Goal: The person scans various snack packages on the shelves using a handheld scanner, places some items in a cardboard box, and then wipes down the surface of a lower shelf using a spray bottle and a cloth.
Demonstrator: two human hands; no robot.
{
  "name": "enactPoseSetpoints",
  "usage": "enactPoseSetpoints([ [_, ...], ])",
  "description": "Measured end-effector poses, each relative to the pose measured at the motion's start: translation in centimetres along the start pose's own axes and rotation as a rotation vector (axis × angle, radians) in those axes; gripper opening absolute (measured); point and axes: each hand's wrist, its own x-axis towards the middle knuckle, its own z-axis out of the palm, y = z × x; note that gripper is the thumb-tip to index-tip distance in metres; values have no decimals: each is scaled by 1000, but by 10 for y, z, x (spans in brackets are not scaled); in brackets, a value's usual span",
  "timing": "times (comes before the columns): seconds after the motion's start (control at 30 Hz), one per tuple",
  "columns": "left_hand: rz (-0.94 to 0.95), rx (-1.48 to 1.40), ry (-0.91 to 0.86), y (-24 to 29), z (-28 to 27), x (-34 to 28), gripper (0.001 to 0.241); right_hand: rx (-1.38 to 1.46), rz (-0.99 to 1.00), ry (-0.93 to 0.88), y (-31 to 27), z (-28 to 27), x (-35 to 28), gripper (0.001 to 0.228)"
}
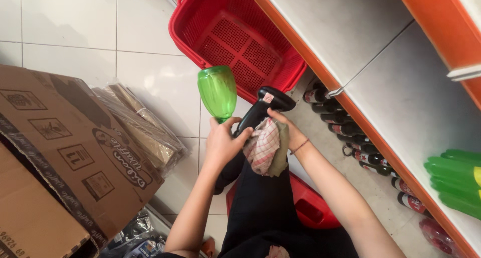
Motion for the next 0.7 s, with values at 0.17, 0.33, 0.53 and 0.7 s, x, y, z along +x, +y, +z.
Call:
enactPoseSetpoints([
  [0.17,-51,27,-89,-8,-12,12,48,32,83,17,-15,-15,29,38],
  [0.33,17,122,3,-7,5,30,44,22,-27,-52,-26,2,48,30],
  [0.53,248,423,296,-1,20,76,34,-172,-257,-253,-36,6,78,21],
  [0.7,343,637,461,9,42,131,13,76,-83,-46,-32,-2,80,29],
])
